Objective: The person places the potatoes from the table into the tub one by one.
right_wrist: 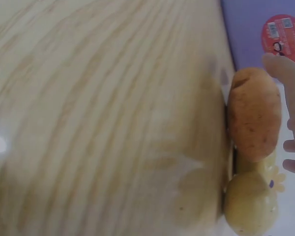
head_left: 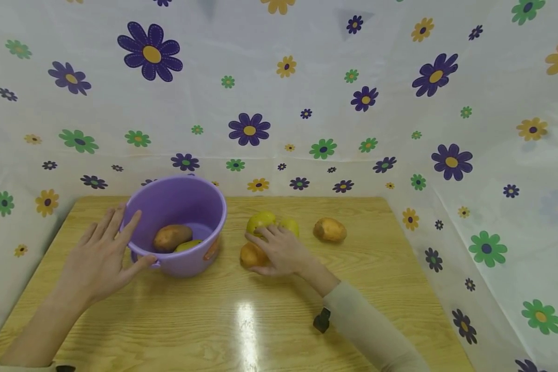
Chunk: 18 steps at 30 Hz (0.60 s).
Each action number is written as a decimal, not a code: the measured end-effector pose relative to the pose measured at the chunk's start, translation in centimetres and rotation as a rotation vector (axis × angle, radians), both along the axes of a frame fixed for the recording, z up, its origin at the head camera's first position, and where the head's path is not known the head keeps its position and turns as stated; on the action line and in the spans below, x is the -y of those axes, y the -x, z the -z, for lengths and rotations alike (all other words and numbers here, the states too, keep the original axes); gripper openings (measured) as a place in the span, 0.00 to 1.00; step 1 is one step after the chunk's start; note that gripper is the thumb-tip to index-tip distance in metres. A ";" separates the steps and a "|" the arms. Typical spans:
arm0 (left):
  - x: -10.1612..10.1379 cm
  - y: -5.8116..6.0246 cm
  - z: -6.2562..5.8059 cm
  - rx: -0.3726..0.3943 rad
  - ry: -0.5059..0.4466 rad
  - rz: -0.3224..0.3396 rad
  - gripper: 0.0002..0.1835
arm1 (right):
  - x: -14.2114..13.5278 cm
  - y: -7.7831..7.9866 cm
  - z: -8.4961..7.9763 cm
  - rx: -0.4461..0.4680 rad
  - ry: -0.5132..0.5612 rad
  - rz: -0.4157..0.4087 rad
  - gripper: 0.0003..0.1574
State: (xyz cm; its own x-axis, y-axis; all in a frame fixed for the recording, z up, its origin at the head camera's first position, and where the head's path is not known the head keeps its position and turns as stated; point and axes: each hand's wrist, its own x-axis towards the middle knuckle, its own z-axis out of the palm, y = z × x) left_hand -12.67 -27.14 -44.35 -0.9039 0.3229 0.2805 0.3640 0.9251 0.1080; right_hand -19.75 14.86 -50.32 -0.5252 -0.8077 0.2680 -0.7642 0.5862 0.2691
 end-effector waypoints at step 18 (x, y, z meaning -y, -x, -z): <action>0.0 0.0 -0.1 0.015 0.002 -0.004 0.56 | 0.2 0.1 1.7 0.070 -0.110 0.044 0.50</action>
State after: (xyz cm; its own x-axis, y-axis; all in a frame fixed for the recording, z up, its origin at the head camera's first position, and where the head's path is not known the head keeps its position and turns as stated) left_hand -12.68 -27.15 -44.27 -0.9094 0.3195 0.2663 0.3584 0.9268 0.1118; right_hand -19.83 14.63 -51.98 -0.5753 -0.8058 0.1400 -0.7574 0.5895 0.2807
